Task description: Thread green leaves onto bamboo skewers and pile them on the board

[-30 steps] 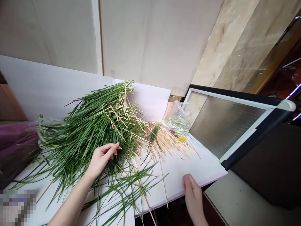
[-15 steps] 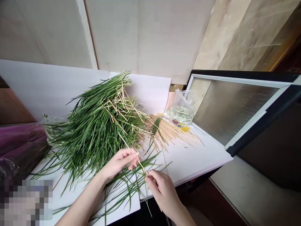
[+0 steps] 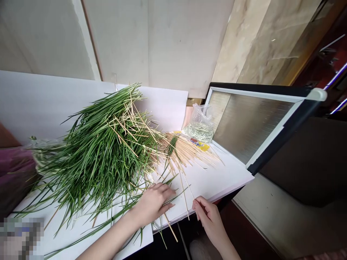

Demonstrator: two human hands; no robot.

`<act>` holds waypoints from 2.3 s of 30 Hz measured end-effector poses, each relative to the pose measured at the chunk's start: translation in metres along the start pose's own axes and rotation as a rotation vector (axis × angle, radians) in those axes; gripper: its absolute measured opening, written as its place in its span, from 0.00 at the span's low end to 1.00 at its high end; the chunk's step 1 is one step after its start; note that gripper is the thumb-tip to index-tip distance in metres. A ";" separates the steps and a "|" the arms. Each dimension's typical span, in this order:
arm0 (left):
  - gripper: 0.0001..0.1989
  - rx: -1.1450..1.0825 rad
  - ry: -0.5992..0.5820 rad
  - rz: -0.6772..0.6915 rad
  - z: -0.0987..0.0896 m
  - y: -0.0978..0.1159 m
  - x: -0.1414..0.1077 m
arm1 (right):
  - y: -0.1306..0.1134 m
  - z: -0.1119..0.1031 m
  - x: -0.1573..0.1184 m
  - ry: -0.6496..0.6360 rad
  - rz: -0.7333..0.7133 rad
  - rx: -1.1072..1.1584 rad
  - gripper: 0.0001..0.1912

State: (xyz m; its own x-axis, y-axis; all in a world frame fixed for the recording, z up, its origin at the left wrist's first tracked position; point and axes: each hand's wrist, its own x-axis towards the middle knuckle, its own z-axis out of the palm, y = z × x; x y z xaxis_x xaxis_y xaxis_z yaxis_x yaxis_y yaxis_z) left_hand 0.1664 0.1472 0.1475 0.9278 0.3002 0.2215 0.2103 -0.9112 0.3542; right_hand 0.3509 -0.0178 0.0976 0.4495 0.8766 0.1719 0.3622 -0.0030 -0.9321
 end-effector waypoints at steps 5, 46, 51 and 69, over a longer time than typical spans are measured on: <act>0.09 0.229 -0.101 -0.006 0.020 0.012 0.025 | 0.002 -0.004 -0.003 -0.047 0.000 -0.024 0.24; 0.18 -1.159 0.702 -0.544 -0.029 -0.070 -0.006 | 0.021 0.051 0.056 -0.359 -0.133 0.027 0.19; 0.21 -1.159 0.710 -0.510 -0.028 -0.072 -0.006 | 0.023 0.052 0.056 -0.346 -0.131 0.012 0.20; 0.23 -1.187 0.716 -0.499 -0.029 -0.069 -0.006 | 0.017 0.050 0.056 -0.351 -0.098 -0.038 0.24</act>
State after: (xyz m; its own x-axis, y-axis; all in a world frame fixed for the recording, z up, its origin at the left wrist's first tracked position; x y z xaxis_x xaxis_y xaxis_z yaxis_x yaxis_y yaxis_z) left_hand 0.1372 0.2164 0.1484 0.4153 0.9014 0.1224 -0.2432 -0.0197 0.9698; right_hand 0.3414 0.0554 0.0752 0.1055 0.9854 0.1339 0.4225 0.0775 -0.9031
